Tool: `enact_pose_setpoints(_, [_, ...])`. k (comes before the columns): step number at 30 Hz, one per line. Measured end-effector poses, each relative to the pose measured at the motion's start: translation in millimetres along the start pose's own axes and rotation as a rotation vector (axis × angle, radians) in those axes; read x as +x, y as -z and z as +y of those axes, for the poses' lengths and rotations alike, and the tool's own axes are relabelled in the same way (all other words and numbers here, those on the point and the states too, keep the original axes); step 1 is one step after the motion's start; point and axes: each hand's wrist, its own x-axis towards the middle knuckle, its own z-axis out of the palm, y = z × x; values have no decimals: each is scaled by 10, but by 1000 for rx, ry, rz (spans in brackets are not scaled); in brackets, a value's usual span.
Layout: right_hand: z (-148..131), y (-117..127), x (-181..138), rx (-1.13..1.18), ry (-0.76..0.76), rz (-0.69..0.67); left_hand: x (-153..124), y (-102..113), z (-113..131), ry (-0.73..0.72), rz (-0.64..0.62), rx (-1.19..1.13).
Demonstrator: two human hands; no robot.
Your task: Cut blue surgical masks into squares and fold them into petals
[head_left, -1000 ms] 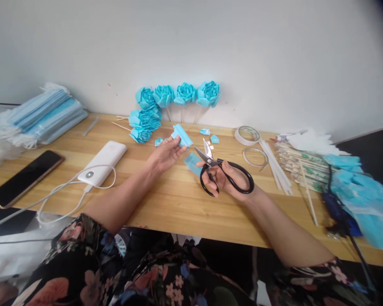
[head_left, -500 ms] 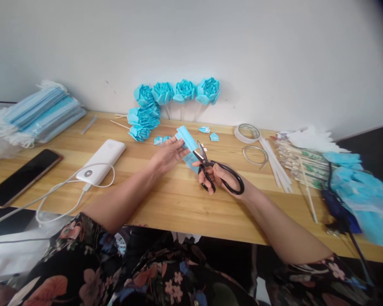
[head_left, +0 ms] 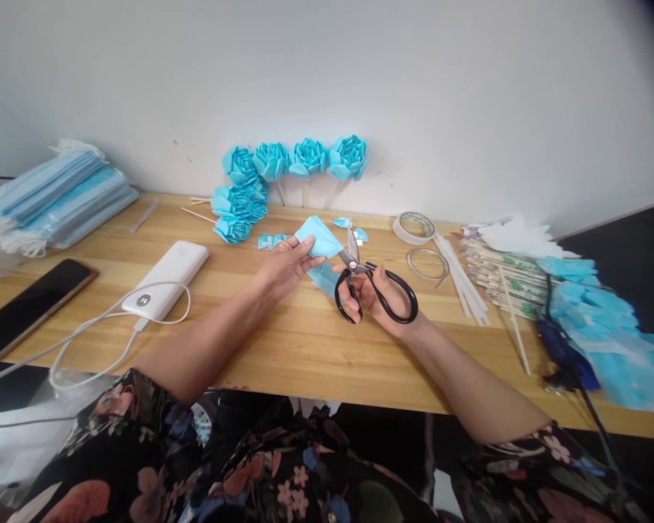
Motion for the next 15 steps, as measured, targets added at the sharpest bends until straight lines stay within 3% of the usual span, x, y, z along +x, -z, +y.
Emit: enact_pose_setpoints(15, [-3,-55,7,85,-28,60,-10,-20,-2,-15,-2,-3])
